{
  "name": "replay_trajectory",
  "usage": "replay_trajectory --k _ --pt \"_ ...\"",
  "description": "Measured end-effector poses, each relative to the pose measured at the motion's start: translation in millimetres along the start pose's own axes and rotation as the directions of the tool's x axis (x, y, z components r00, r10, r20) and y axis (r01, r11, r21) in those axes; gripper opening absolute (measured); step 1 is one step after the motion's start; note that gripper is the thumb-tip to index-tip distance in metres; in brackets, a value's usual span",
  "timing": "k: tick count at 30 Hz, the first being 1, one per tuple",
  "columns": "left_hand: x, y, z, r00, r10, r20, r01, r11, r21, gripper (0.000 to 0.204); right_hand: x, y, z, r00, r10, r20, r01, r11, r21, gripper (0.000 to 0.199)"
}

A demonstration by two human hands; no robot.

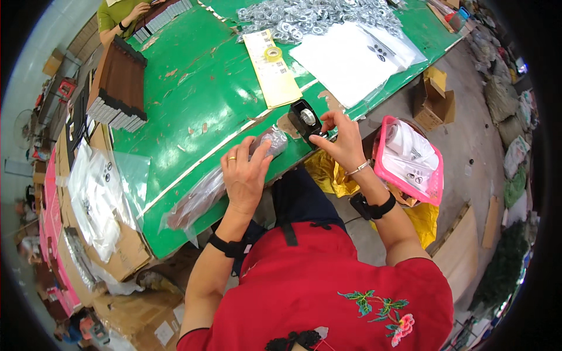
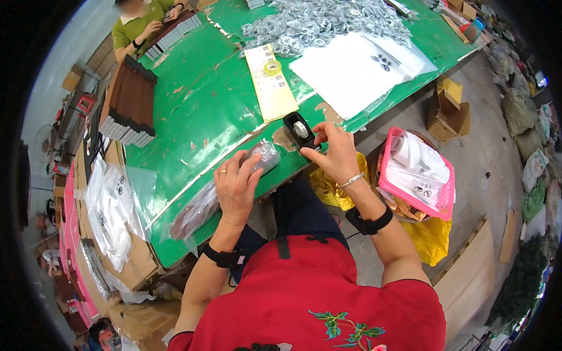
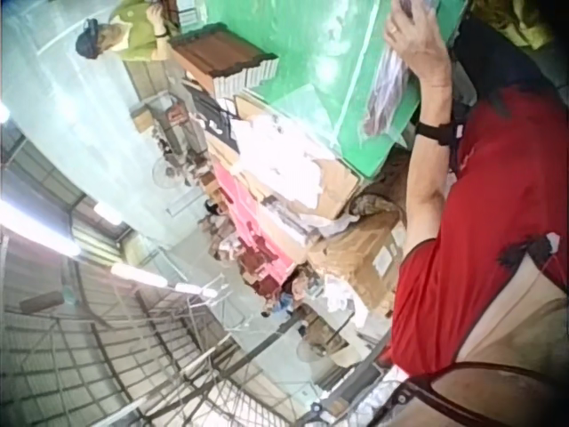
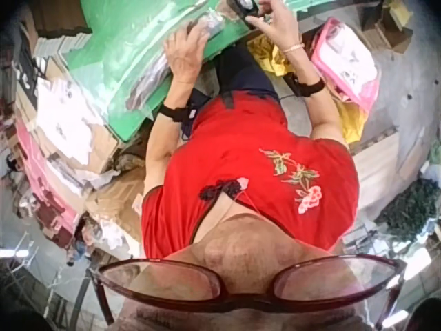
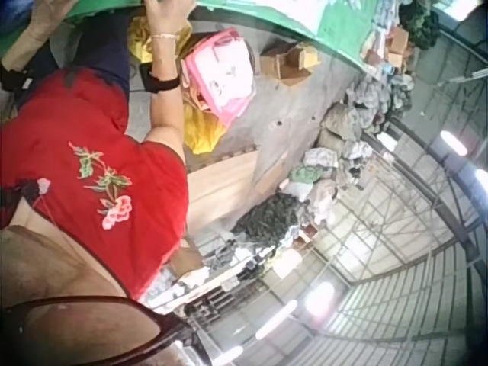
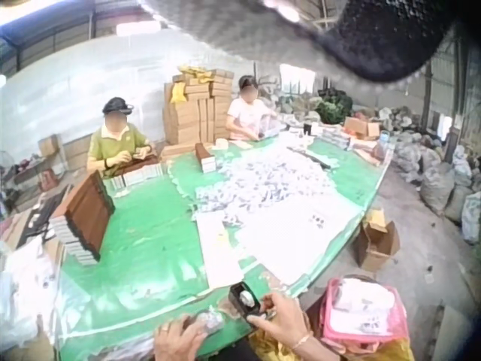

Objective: Placing wooden furniture components into plastic protective bags and sealing them with tape.

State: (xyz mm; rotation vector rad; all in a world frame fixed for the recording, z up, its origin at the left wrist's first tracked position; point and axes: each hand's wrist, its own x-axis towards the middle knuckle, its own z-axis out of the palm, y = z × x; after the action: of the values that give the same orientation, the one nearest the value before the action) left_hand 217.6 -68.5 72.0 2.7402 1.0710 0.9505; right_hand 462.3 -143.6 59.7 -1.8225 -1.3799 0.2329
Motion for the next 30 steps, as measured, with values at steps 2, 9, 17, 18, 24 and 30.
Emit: replay_trajectory --k 2,9,17,18,24,30 --pt "1.6 2.9 0.9 1.0 0.0 0.003 0.0 1.0 -0.01 0.033 0.9 -1.2 3.4 0.999 0.047 -0.002 -0.046 0.995 0.089 0.041" --pt "2.4 4.8 2.4 1.0 0.01 -0.008 -0.01 1.0 0.019 0.034 6.1 -2.7 15.7 0.991 0.047 -0.122 -0.032 0.992 0.118 0.033" --pt "3.2 3.5 3.3 1.0 0.017 -0.02 -0.017 1.0 0.005 0.034 -49.0 -14.1 -22.5 0.947 0.315 0.058 -0.292 0.773 0.564 0.03" --pt "3.2 3.3 3.2 1.0 0.018 -0.017 -0.018 1.0 0.002 0.034 -57.6 -12.9 -22.9 0.918 0.383 0.102 -0.356 0.685 0.635 0.03" --pt "1.6 2.8 2.2 1.0 0.001 0.002 -0.001 1.0 0.02 0.033 -64.9 6.7 10.6 0.85 0.502 0.159 -0.399 0.417 0.816 0.019" --pt "1.8 3.0 2.9 1.0 0.008 0.008 -0.009 1.0 0.025 0.034 -54.3 14.5 29.1 0.837 0.519 0.173 -0.431 0.432 0.792 0.009"
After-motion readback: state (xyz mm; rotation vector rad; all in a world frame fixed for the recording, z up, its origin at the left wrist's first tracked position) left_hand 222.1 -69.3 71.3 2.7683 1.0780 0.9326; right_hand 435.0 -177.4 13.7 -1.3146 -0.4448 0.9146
